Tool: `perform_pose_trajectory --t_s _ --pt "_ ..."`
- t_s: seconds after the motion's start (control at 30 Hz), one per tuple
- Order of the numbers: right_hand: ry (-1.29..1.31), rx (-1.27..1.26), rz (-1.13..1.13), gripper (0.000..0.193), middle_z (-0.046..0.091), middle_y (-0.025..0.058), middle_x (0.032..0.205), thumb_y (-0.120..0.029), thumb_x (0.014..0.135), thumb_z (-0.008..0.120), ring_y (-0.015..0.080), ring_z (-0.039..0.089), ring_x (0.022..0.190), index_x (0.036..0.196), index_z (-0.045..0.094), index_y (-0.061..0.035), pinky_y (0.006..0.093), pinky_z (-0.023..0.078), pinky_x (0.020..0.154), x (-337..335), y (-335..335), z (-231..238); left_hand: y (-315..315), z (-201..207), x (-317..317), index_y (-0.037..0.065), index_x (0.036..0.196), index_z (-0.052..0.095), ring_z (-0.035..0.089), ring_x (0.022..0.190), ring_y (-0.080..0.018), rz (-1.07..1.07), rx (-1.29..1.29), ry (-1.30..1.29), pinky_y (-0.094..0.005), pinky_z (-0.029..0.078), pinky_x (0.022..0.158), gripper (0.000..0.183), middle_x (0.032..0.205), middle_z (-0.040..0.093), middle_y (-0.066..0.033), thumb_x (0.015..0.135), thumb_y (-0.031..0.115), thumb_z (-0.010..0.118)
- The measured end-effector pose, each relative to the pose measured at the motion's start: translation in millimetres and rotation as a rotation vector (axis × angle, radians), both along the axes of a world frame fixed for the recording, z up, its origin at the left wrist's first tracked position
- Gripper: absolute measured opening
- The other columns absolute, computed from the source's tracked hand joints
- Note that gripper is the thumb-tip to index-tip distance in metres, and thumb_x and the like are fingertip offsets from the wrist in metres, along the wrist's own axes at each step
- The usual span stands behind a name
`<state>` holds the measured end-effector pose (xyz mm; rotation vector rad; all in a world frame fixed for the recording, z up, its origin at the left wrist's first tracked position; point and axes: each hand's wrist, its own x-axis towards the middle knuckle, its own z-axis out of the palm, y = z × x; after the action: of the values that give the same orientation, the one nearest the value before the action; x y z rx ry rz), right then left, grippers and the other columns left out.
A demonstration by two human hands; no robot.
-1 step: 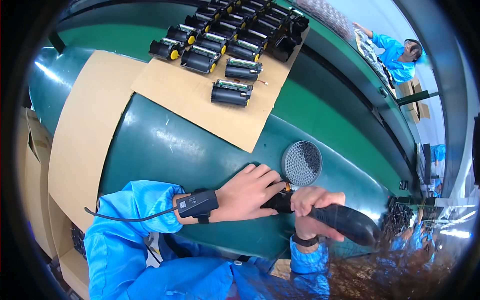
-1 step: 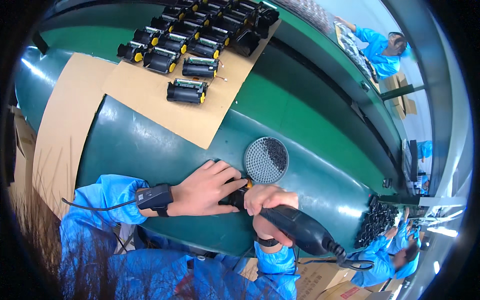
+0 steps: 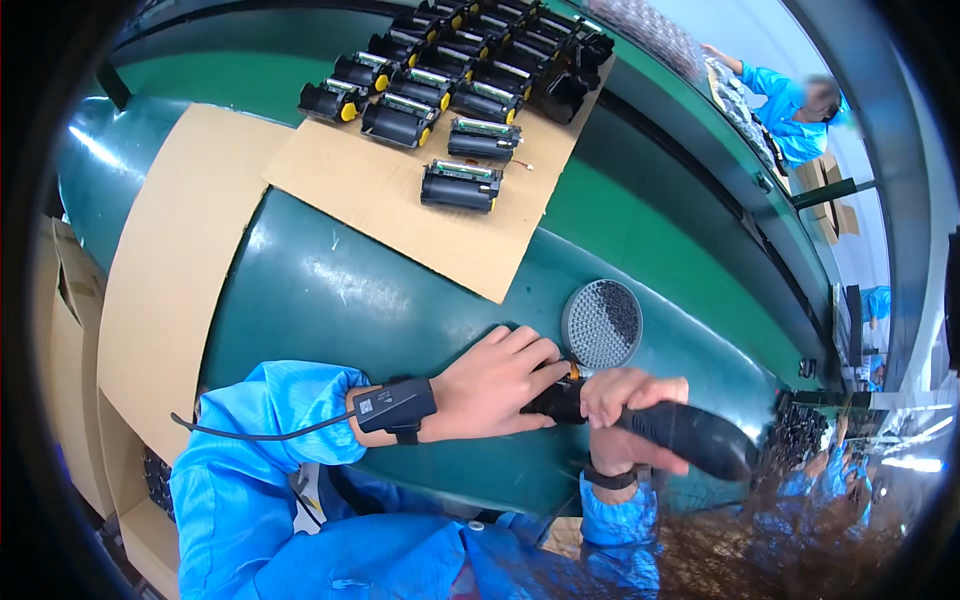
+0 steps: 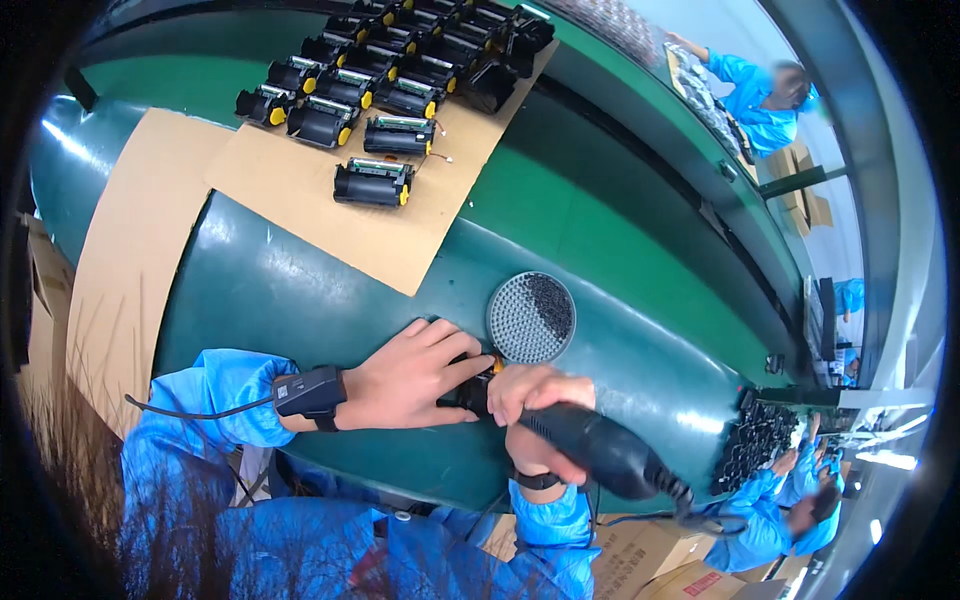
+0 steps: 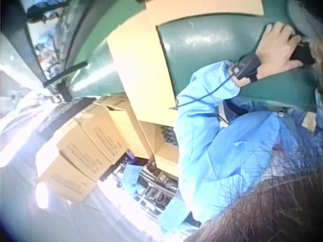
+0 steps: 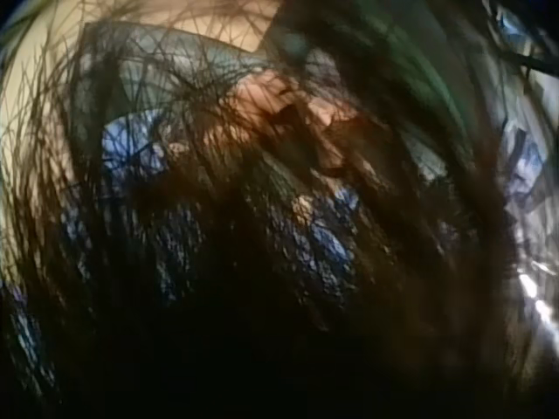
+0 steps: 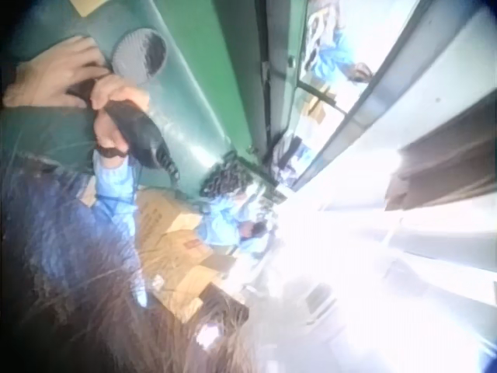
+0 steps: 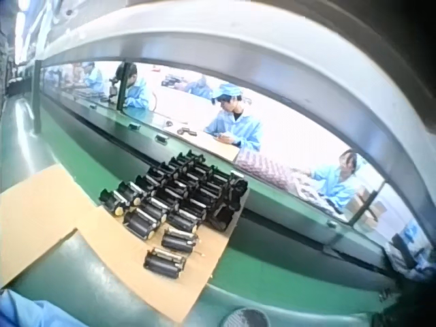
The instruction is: The person picks up electronic components from a cardboard tray, places them one at a time on a workstation, and uses an electric screwdriver to secure parts of the housing.
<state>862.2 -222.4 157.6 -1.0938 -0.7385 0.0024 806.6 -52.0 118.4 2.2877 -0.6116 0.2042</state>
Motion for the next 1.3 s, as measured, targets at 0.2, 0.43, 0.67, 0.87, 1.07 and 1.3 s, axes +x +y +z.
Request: perform_pose_trajectory --t_s 0.2,0.43,0.67,0.87,1.07,1.3 --pt "0.222 -0.031 0.029 0.092 0.049 0.0054 0.068 -0.092 0.071 0.052 0.0149 0.050 0.053 0.103 0.043 -0.0062 0.0290 0.045 0.049 7 -3 6 0 2 1 0.007 0.126 0.066 0.052 0.112 -0.0281 -0.005 -0.017 -0.003 -0.0406 0.042 0.096 0.059 0.119 0.059 -0.0075 0.080 0.039 0.081" --pt "0.117 0.198 0.050 0.099 0.054 0.0086 0.073 -0.095 0.078 0.042 0.0173 0.056 0.056 0.114 0.046 -0.0028 0.0323 0.050 0.052 17 -15 17 -2 5 6 0.005 0.127 0.066 0.054 0.112 -0.0297 -0.017 0.017 -0.036 -0.0421 0.045 0.097 0.061 0.117 0.059 -0.0090 0.078 0.038 0.083" --pt "0.164 0.312 0.105 0.098 0.059 0.0122 0.082 -0.091 0.085 0.037 0.0203 0.056 0.063 0.128 0.050 -0.0034 0.0374 0.048 0.062 36 -36 29 -5 6 6 0.004 0.129 0.063 0.054 0.111 -0.0307 0.008 0.033 -0.077 -0.0421 0.045 0.097 0.067 0.116 0.059 -0.0095 0.075 0.036 0.085" --pt "0.298 0.330 0.062 0.096 0.057 0.0120 0.087 -0.089 0.088 0.031 0.0228 0.052 0.075 0.132 0.051 -0.0061 0.0411 0.043 0.075 37 -44 38 -5 8 5 0.005 0.116 0.062 0.056 0.106 -0.0318 -0.001 0.032 -0.099 -0.0421 0.048 0.094 0.059 0.114 0.059 -0.0093 0.073 0.035 0.087" --pt "0.302 0.330 0.156 0.098 0.056 0.0110 0.081 -0.093 0.084 0.031 0.0222 0.052 0.071 0.121 0.056 -0.0045 0.0395 0.042 0.072 37 -48 40 -5 7 7 0.005 0.109 0.064 0.058 0.099 -0.0305 0.012 0.017 -0.144 -0.0406 0.052 0.086 0.053 0.109 0.060 -0.0086 0.072 0.035 0.088" --pt "0.305 0.270 0.173 0.107 0.054 0.0079 0.066 -0.099 0.078 0.028 0.0197 0.051 0.057 0.112 0.055 0.0001 0.0346 0.042 0.059 27 -41 46 -6 11 8 0.006 0.108 0.065 0.058 0.101 -0.0306 0.007 0.051 -0.109 -0.0406 0.052 0.087 0.051 0.109 0.059 -0.0086 0.072 0.033 0.088"
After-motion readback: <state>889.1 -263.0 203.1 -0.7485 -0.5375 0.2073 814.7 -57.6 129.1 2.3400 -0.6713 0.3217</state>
